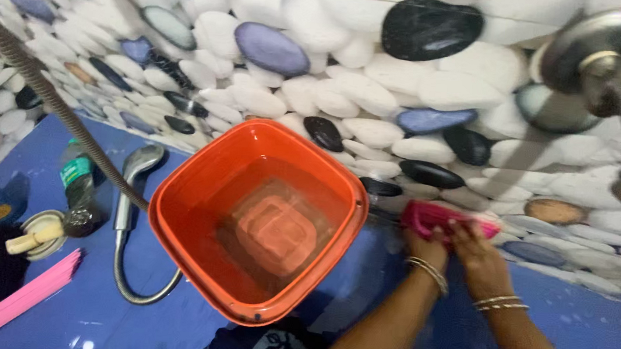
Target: The person scrubs a pebble-tiled bathroom wall with a pink sponge, repeatedly dipping it into an orange bucket of water. They wipe around the faucet and shower fixtures, then rinse the sponge and continue scrubbing the wall surface.
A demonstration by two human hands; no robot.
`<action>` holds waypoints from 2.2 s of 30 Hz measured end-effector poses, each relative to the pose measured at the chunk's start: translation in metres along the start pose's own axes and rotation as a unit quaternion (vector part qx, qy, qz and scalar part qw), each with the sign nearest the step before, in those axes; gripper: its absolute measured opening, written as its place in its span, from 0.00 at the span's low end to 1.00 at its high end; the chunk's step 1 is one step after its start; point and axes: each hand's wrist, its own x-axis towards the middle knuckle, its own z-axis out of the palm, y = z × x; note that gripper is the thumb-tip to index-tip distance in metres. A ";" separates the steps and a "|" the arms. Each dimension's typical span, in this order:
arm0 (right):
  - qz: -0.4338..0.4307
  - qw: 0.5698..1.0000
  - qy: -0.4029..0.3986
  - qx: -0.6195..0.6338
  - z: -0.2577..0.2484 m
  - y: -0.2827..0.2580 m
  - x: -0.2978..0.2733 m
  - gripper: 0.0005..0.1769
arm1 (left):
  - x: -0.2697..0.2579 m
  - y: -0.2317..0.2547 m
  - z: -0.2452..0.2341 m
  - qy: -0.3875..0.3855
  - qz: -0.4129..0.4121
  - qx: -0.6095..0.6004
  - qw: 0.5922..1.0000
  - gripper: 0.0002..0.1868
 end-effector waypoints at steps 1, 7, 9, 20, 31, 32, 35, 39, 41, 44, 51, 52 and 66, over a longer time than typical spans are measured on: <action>0.004 0.999 0.035 0.007 -0.025 -0.004 0.006 0.28 | -0.014 0.020 0.006 0.006 0.044 0.049 0.998 0.31; 0.016 0.992 0.125 -0.020 -0.076 -0.018 0.016 0.24 | -0.049 0.058 0.024 -0.009 0.088 0.125 0.988 0.32; -0.011 0.995 0.078 -0.068 -0.058 -0.014 0.006 0.27 | -0.032 0.031 0.014 -0.052 -0.035 0.034 0.997 0.32; -0.008 0.995 0.096 -0.017 -0.074 0.069 -0.041 0.29 | -0.048 -0.026 0.068 -0.166 0.017 0.017 0.986 0.25; -0.096 0.990 -0.074 0.071 0.001 -0.019 0.054 0.43 | 0.048 -0.019 0.003 0.129 -0.064 -0.163 0.976 0.15; -0.132 0.982 -0.026 0.134 -0.003 -0.040 0.079 0.44 | 0.069 -0.019 -0.007 0.155 -0.043 -0.151 0.976 0.16; -0.185 0.956 -0.002 0.229 -0.009 -0.086 0.139 0.40 | 0.120 -0.025 -0.032 0.174 -0.029 -0.143 0.974 0.19; -0.119 0.968 -0.117 0.187 0.007 -0.089 0.136 0.39 | 0.127 -0.043 -0.050 0.153 -0.022 -0.120 0.981 0.23; -0.065 0.974 -0.163 0.141 0.024 -0.063 0.105 0.40 | 0.105 -0.050 -0.048 0.133 -0.001 -0.093 0.987 0.26; 0.046 0.974 -0.186 0.121 0.034 -0.006 0.044 0.38 | 0.052 -0.041 -0.023 0.064 0.058 -0.036 0.996 0.30; 0.092 0.980 0.114 0.135 -0.072 0.012 -0.016 0.25 | -0.081 0.063 0.043 -0.055 0.156 0.045 0.985 0.32; 0.123 0.970 0.148 0.149 -0.080 0.004 -0.009 0.23 | -0.086 0.075 0.048 -0.072 0.181 0.039 0.980 0.31; 0.503 0.506 0.227 0.662 0.051 -0.017 -0.039 0.16 | -0.106 0.127 0.057 -0.291 0.181 0.433 0.834 0.15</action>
